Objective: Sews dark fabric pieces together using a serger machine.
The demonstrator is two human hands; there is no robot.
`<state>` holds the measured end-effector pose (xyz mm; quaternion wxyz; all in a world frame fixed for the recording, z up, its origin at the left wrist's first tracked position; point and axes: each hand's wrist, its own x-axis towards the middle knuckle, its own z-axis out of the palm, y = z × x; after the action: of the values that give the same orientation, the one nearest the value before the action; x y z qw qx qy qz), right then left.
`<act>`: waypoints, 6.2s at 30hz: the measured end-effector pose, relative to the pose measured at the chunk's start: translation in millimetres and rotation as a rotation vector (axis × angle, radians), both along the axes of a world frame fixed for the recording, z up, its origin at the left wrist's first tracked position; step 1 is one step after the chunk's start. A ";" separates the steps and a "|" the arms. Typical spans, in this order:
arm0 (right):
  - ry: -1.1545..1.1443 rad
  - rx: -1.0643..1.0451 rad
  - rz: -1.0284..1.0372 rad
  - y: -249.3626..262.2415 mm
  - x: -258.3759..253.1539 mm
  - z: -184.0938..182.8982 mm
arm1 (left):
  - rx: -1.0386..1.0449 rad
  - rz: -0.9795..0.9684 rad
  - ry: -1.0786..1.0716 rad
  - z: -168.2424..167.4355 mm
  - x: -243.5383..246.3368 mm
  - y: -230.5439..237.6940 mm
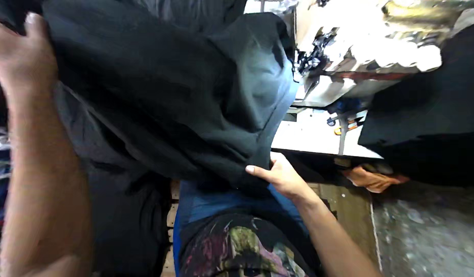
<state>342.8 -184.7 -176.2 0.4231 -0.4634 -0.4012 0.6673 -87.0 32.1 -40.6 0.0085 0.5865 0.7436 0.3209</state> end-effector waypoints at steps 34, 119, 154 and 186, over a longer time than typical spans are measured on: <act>-0.357 0.156 -0.024 51.5 62.7 7.4 | -0.179 -0.681 -0.572 -32.4 270.8 -135.1; -0.145 0.178 -0.290 12.5 88.0 32.3 | 0.059 -1.019 -0.009 -80.6 330.7 -153.0; -0.226 0.286 -0.448 48.3 72.5 32.7 | 0.237 -0.855 -0.141 -119.8 336.4 -130.8; -0.252 0.184 -0.398 71.9 87.1 20.7 | -0.105 -0.962 -0.180 -105.0 366.5 -129.8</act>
<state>429.8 -112.8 -155.5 0.5334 -0.5721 -0.4108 0.4685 279.5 -97.7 -145.5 0.2494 0.8321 0.4000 0.2922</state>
